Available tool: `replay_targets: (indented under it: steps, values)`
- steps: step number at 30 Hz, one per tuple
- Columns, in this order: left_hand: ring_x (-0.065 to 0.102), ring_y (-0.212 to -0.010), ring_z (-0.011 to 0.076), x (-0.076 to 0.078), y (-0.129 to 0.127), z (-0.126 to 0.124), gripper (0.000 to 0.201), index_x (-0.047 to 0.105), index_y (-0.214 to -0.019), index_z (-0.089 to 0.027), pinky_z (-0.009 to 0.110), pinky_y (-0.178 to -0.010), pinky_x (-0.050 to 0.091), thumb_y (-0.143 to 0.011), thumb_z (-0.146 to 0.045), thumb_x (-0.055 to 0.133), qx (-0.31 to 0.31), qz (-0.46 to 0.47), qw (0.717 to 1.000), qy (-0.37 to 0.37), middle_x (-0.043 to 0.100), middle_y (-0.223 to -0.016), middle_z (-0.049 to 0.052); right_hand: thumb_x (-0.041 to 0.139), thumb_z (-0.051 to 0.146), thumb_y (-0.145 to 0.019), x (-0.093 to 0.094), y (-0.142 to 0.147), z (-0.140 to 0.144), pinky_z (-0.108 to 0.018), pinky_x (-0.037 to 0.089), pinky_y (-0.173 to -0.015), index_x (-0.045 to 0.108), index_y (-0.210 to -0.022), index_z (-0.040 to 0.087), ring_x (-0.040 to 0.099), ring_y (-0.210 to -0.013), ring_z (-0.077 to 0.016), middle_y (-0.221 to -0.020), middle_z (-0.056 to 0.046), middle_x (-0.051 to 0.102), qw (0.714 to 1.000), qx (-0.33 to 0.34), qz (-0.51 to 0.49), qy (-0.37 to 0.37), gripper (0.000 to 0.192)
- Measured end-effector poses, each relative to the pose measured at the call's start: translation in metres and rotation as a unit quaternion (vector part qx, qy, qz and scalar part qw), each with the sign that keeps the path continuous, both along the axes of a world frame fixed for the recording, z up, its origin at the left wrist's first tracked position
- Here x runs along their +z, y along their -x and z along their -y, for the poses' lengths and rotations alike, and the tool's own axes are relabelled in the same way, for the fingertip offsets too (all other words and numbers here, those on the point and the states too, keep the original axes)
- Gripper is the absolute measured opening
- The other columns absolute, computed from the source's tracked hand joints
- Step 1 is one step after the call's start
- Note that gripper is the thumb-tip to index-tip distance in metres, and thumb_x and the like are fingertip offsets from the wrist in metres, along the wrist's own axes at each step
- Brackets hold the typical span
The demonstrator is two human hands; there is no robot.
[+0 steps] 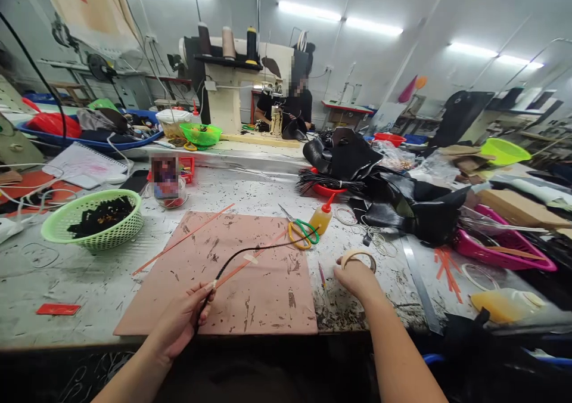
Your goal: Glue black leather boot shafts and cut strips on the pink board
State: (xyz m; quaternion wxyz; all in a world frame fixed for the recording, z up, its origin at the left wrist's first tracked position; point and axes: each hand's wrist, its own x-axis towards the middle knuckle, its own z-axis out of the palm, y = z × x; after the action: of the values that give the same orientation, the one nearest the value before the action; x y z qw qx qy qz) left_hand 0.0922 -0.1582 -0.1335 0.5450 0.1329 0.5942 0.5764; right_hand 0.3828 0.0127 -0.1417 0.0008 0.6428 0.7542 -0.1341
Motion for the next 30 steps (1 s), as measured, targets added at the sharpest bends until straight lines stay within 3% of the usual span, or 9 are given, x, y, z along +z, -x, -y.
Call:
replay_targets:
  steps: [3,6,10,14,18,22,24,26,30]
  values:
    - [0.035,-0.035,0.0022,0.000,0.004,-0.001,0.038,0.055,-0.054,-0.013,0.016,-0.036,0.024,-0.042,-0.041,0.078,0.018,-0.005,1.000,-0.003,0.051,-0.049,-0.005,0.049,0.031,-0.076,0.000,-0.015,-0.004,-0.038,0.045,-0.068,0.069,-0.076,0.010,0.063,-0.079,-0.0304,-0.081,-0.019,0.067,0.997,-0.056,0.052,0.012,0.028]
    - [0.035,-0.036,0.0020,0.002,0.007,-0.002,0.035,0.059,-0.056,-0.012,0.016,-0.037,0.024,-0.044,-0.039,0.077,0.042,-0.006,0.999,-0.013,0.053,-0.050,-0.004,0.036,0.041,-0.085,0.006,-0.008,-0.007,-0.045,0.043,-0.069,0.066,-0.084,0.006,0.061,-0.084,-0.0360,-0.090,-0.025,0.064,0.994,-0.084,0.072,-0.015,0.047]
    - [0.035,-0.038,0.0023,0.006,0.012,-0.002,0.030,0.059,-0.058,-0.012,0.016,-0.038,0.024,-0.046,-0.034,0.075,0.082,-0.011,0.996,-0.042,0.054,-0.052,-0.003,0.029,0.030,-0.090,0.001,0.039,-0.018,-0.036,0.040,-0.084,0.057,-0.112,0.012,0.055,-0.105,-0.0274,-0.116,-0.017,0.057,0.998,0.006,0.024,-0.055,0.040]
    - [0.035,-0.038,0.0028,0.004,0.020,0.004,0.026,0.056,-0.060,-0.014,0.017,-0.039,0.024,-0.048,-0.031,0.072,0.138,-0.028,0.988,-0.068,0.053,-0.052,-0.005,0.037,0.029,-0.089,-0.014,0.090,-0.034,-0.029,0.042,-0.082,0.041,-0.131,0.018,0.056,-0.105,-0.0217,-0.119,-0.012,0.058,0.996,0.083,-0.019,-0.036,0.044]
    - [0.034,-0.037,0.0027,0.000,0.032,0.014,0.025,0.054,-0.063,-0.016,0.016,-0.037,0.022,-0.052,-0.031,0.070,0.189,-0.044,0.978,-0.083,0.053,-0.055,-0.005,0.045,0.028,-0.083,-0.014,0.102,-0.039,-0.037,0.043,-0.079,0.034,-0.135,0.009,0.057,-0.102,-0.0300,-0.117,-0.021,0.055,0.997,0.060,-0.020,-0.035,0.057]
    - [0.034,-0.037,0.0022,0.000,0.044,0.021,0.024,0.053,-0.062,-0.015,0.016,-0.037,0.020,-0.053,-0.031,0.069,0.206,-0.044,0.973,-0.090,0.051,-0.054,-0.006,0.038,0.028,-0.082,-0.003,0.097,-0.024,-0.046,0.043,-0.070,0.032,-0.136,0.016,0.060,-0.090,-0.0353,-0.108,-0.022,0.057,0.998,0.015,-0.046,-0.041,0.056]
    - [0.033,-0.037,0.0018,0.001,0.048,0.022,0.023,0.054,-0.060,-0.015,0.016,-0.037,0.018,-0.053,-0.031,0.068,0.201,-0.036,0.975,-0.090,0.050,-0.053,-0.006,0.040,0.026,-0.081,0.001,0.101,-0.005,-0.042,0.044,-0.069,0.032,-0.135,0.020,0.061,-0.083,-0.0305,-0.096,-0.016,0.062,0.993,0.057,-0.101,-0.031,0.056]
    - [0.031,-0.036,0.0015,0.002,0.051,0.021,0.023,0.054,-0.059,-0.014,0.016,-0.036,0.017,-0.052,-0.030,0.069,0.192,-0.028,0.977,-0.088,0.049,-0.052,-0.006,0.044,0.028,-0.080,0.006,0.112,0.021,-0.035,0.046,-0.064,0.038,-0.130,0.022,0.060,-0.072,-0.0242,-0.080,-0.007,0.062,0.971,0.154,-0.178,0.025,0.051]
    - [0.029,-0.035,0.0010,0.003,0.055,0.019,0.023,0.056,-0.058,-0.014,0.016,-0.036,0.014,-0.051,-0.030,0.070,0.174,-0.015,0.981,-0.087,0.048,-0.049,-0.006,0.049,0.044,-0.079,0.020,0.140,0.072,-0.029,0.044,-0.059,0.052,-0.114,0.024,0.055,-0.065,-0.0183,-0.073,-0.001,0.059,0.866,0.354,-0.287,0.205,0.040]
